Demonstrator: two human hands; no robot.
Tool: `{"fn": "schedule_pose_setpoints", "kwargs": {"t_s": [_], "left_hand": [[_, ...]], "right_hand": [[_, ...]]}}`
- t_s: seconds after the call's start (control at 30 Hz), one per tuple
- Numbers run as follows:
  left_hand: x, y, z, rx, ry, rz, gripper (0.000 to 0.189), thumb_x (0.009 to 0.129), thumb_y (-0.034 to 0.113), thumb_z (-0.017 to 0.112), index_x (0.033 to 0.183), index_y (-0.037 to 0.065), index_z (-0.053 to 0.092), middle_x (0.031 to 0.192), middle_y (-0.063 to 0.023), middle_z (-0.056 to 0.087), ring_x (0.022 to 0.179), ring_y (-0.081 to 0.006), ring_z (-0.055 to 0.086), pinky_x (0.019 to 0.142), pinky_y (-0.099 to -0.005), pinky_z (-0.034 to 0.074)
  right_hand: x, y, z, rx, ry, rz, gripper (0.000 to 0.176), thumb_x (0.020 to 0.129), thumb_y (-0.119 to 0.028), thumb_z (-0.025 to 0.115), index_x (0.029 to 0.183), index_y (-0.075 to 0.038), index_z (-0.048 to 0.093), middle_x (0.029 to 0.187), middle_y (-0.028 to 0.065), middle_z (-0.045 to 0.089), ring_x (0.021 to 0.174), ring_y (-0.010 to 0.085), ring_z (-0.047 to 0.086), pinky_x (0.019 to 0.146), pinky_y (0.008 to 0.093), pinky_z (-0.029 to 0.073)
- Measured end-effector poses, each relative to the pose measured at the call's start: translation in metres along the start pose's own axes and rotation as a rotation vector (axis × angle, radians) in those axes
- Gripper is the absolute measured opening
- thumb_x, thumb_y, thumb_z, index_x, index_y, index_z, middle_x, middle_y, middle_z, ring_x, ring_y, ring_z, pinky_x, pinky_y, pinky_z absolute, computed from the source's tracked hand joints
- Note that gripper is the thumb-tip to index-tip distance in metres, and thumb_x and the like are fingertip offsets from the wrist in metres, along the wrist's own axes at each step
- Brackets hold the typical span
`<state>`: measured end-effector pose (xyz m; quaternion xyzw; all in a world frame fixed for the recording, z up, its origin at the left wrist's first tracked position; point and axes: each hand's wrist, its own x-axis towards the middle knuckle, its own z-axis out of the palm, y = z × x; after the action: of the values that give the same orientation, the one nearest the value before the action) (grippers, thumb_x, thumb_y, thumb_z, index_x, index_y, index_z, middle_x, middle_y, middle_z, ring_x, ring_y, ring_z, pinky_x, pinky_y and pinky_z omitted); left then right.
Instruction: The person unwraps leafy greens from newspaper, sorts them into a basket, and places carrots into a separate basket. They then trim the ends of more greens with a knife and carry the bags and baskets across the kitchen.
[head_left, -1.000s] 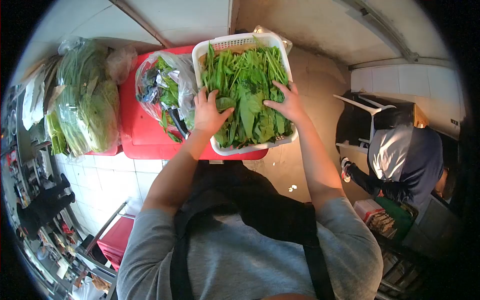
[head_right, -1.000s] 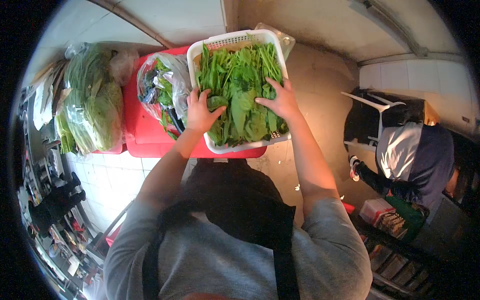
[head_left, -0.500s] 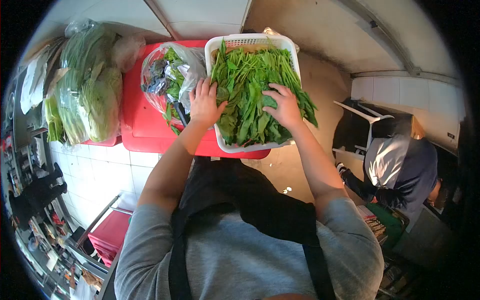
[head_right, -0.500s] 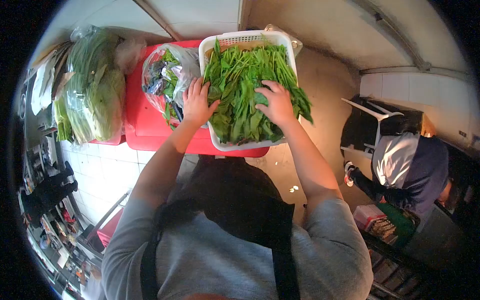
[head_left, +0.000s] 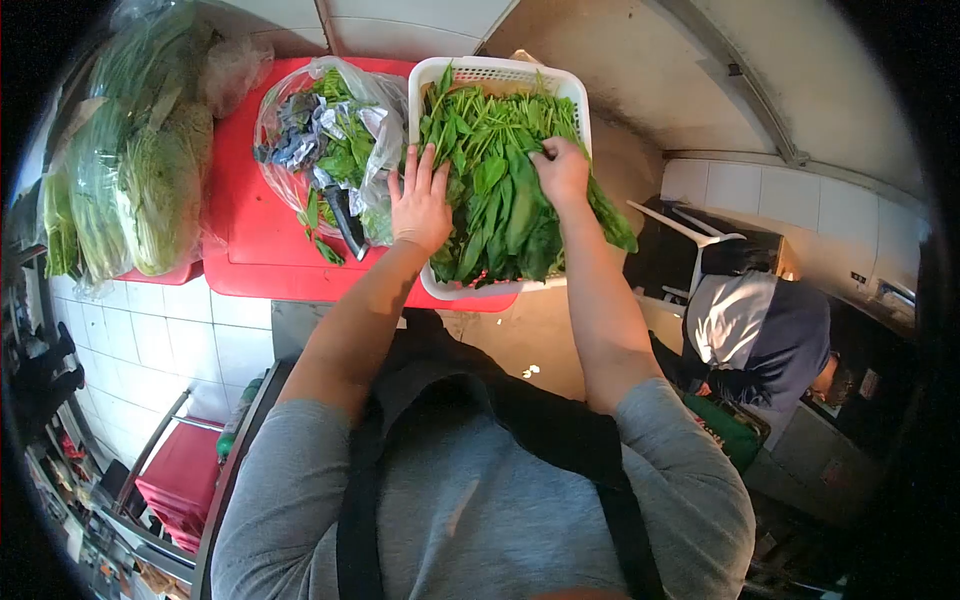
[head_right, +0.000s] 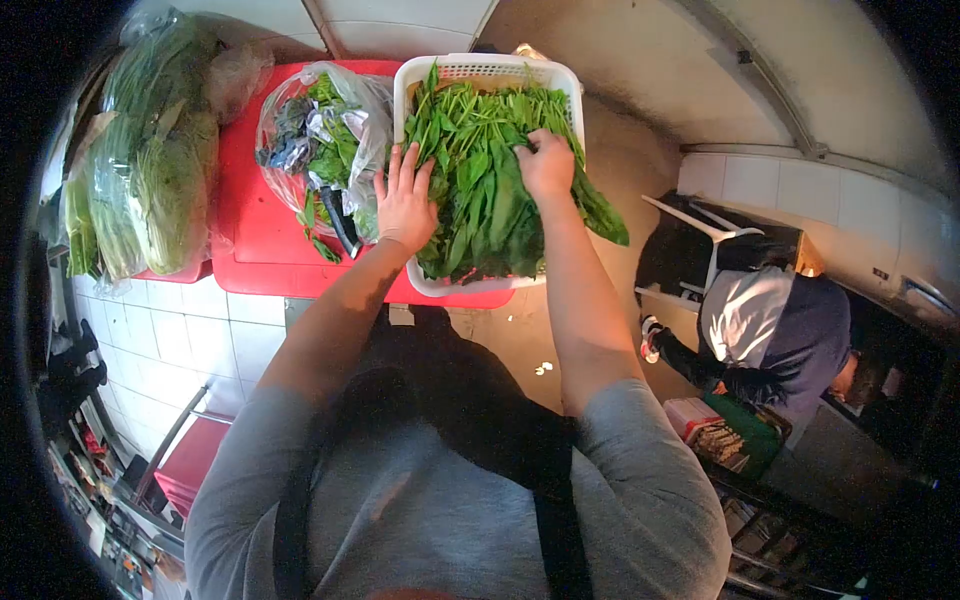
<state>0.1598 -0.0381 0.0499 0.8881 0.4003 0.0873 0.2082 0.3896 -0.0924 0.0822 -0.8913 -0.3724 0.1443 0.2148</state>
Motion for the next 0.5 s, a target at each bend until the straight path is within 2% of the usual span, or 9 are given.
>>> {"fn": "schedule_pose_setpoints", "kwargs": {"t_s": [0.13,0.17,0.27,0.3,0.4,0.43,0.5], "left_hand": [[-0.003,-0.002,0.007,0.012,0.028,0.006,0.07,0.069,0.015,0.066,0.134,0.012,0.041,0.149,-0.0096,0.022,0.141,-0.0321,0.013,0.107,-0.057,0.02],[-0.003,-0.003,0.007,-0.002,0.026,0.004,0.07,0.069,0.015,0.066,0.134,0.013,0.041,0.149,-0.0092,0.022,0.141,-0.0319,0.013,0.107,-0.0571,0.02],[-0.004,-0.002,0.005,-0.027,0.023,-0.004,0.07,0.069,0.014,0.066,0.134,0.013,0.041,0.149,-0.0085,0.022,0.141,-0.0312,0.013,0.106,-0.0573,0.021],[-0.004,-0.002,0.006,-0.025,0.029,-0.005,0.07,0.069,0.014,0.066,0.134,0.013,0.041,0.149,-0.0084,0.022,0.141,-0.0311,0.012,0.106,-0.0574,0.021],[-0.003,-0.002,0.007,-0.031,0.033,-0.005,0.069,0.069,0.014,0.066,0.134,0.014,0.041,0.149,-0.0081,0.022,0.141,-0.0309,0.012,0.107,-0.0576,0.02],[-0.003,-0.002,0.006,-0.034,0.032,-0.003,0.07,0.069,0.014,0.066,0.134,0.014,0.041,0.149,-0.0081,0.022,0.141,-0.0309,0.012,0.107,-0.0576,0.02],[-0.003,-0.001,0.004,-0.032,0.017,-0.01,0.064,0.072,0.015,0.063,0.133,0.012,0.044,0.15,-0.0081,0.022,0.141,-0.03,0.012,0.107,-0.0571,0.019]], "right_hand": [[0.015,0.013,-0.022,0.2,0.022,0.11,0.031,0.069,-0.02,0.079,0.09,-0.002,0.065,0.079,0.0102,0.067,0.072,0.0228,0.064,0.068,0.0338,0.049],[0.018,0.014,-0.029,0.359,-0.043,0.157,0.027,0.072,-0.017,0.078,0.09,-0.002,0.065,0.079,0.0049,0.066,0.068,0.0167,0.061,0.065,0.0318,0.048],[0.014,-0.004,-0.056,0.829,-0.132,0.345,0.021,0.074,-0.015,0.077,0.087,-0.003,0.065,0.075,0.001,0.063,0.064,0.0142,0.058,0.062,0.0311,0.047],[0.017,0.001,-0.065,0.871,-0.203,0.407,0.015,0.078,-0.012,0.073,0.087,-0.005,0.064,0.079,0.0021,0.064,0.064,0.0152,0.058,0.062,0.0302,0.048],[0.005,-0.014,-0.092,1.101,-0.301,0.459,0.013,0.085,-0.015,0.066,0.096,-0.007,0.064,0.093,0.0024,0.065,0.08,0.0159,0.06,0.077,0.0264,0.046],[0.003,-0.012,-0.099,1.128,-0.348,0.424,0.016,0.087,-0.017,0.063,0.099,-0.007,0.063,0.099,0.004,0.064,0.085,0.0176,0.061,0.079,0.0284,0.048],[0.003,-0.006,-0.104,1.272,-0.446,0.428,0.018,0.087,-0.018,0.063,0.1,-0.006,0.062,0.099,0.0048,0.064,0.088,0.0177,0.061,0.079,0.0296,0.05]]}}
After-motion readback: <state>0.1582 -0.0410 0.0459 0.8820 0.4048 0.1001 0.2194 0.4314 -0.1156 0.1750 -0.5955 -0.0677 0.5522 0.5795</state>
